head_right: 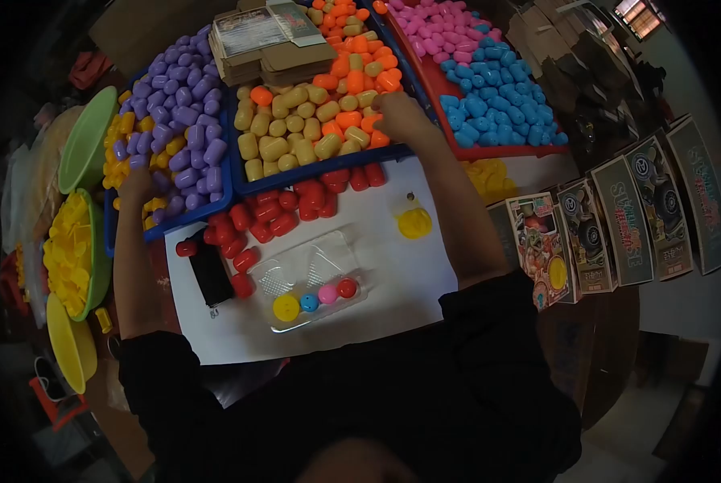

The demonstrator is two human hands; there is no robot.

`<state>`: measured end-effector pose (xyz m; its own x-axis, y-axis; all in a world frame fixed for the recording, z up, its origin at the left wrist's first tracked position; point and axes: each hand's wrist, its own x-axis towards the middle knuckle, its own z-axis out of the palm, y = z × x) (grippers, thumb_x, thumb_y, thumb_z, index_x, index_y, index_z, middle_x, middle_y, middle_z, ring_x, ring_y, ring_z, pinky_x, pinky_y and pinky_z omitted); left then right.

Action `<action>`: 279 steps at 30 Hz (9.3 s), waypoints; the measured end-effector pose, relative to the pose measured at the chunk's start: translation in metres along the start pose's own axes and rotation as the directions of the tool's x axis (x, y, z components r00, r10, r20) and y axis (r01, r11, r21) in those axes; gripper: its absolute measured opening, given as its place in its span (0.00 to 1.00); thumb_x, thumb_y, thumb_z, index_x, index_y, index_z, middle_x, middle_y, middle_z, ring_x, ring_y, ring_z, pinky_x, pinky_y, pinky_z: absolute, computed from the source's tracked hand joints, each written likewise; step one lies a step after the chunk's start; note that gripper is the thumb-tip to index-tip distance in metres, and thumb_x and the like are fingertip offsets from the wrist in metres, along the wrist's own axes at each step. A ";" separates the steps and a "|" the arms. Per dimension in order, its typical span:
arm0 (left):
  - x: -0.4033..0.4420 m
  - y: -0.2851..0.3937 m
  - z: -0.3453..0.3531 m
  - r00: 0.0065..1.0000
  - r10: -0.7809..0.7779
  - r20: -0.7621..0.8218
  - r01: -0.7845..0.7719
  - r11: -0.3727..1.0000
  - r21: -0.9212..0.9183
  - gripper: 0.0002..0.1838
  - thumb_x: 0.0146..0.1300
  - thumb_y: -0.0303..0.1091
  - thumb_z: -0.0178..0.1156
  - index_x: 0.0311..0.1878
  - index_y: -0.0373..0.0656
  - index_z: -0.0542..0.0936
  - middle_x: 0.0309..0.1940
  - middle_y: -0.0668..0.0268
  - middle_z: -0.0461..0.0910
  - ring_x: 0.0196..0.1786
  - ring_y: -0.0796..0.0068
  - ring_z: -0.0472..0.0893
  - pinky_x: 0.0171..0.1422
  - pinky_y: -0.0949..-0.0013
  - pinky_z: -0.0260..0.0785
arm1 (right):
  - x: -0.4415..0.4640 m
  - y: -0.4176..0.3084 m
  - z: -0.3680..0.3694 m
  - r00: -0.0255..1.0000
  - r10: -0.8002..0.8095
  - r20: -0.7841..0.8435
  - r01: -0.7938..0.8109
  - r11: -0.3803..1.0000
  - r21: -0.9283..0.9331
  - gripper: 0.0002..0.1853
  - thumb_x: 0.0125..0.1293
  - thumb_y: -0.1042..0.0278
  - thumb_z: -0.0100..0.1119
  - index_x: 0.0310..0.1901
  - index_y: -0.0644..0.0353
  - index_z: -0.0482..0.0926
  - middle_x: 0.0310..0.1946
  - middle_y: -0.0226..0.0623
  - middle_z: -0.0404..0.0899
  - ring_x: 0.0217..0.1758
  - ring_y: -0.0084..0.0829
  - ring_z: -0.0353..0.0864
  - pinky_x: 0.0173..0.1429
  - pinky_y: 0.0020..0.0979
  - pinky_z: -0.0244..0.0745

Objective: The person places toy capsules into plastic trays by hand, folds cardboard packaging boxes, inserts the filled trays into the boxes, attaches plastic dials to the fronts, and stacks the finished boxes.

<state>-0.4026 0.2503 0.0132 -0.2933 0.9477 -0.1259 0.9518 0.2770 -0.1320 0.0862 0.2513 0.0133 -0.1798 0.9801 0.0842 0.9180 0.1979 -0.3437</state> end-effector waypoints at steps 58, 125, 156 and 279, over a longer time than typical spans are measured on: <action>-0.248 0.122 0.030 0.782 0.559 -0.274 -0.596 0.545 -0.589 0.09 0.52 0.31 0.67 0.33 0.38 0.79 0.30 0.62 0.72 0.28 0.70 0.73 0.33 0.69 0.67 | -0.160 -0.109 -0.005 0.498 -0.311 0.809 0.207 0.949 0.237 0.37 0.59 0.44 0.58 0.58 0.70 0.67 0.49 0.52 0.74 0.53 0.43 0.74 0.59 0.38 0.67; -0.360 0.203 0.036 0.445 0.318 -0.837 -0.855 -0.128 -0.503 0.51 0.38 0.44 0.76 0.62 0.43 0.53 0.60 0.51 0.58 0.63 0.56 0.63 0.65 0.58 0.59 | -0.296 -0.082 -0.101 0.792 -0.580 0.189 0.586 0.810 0.032 0.25 0.55 0.48 0.62 0.43 0.62 0.68 0.63 0.58 0.54 0.68 0.57 0.53 0.63 0.66 0.48; -0.315 0.171 0.013 0.847 0.491 -0.205 -0.056 -0.302 -0.952 0.34 0.47 0.26 0.69 0.60 0.42 0.69 0.50 0.61 0.76 0.55 0.69 0.75 0.61 0.66 0.64 | -0.320 -0.002 -0.056 0.921 0.202 -0.334 0.233 0.403 0.885 0.45 0.48 0.72 0.70 0.66 0.62 0.53 0.60 0.45 0.65 0.63 0.33 0.66 0.59 0.35 0.68; -0.359 0.147 0.069 0.688 0.566 -0.454 -0.714 0.416 -0.563 0.29 0.46 0.32 0.68 0.56 0.42 0.74 0.44 0.60 0.72 0.47 0.60 0.72 0.52 0.63 0.66 | -0.191 -0.041 0.018 0.896 -0.317 -0.310 0.345 0.938 0.035 0.07 0.54 0.73 0.59 0.35 0.61 0.75 0.40 0.41 0.73 0.47 0.41 0.69 0.53 0.40 0.63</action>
<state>-0.1637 -0.0607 -0.0288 0.3781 0.8808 0.2850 0.6562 -0.4721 0.5887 0.0766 0.0562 -0.0052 -0.3428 0.8106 0.4749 0.7867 0.5239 -0.3264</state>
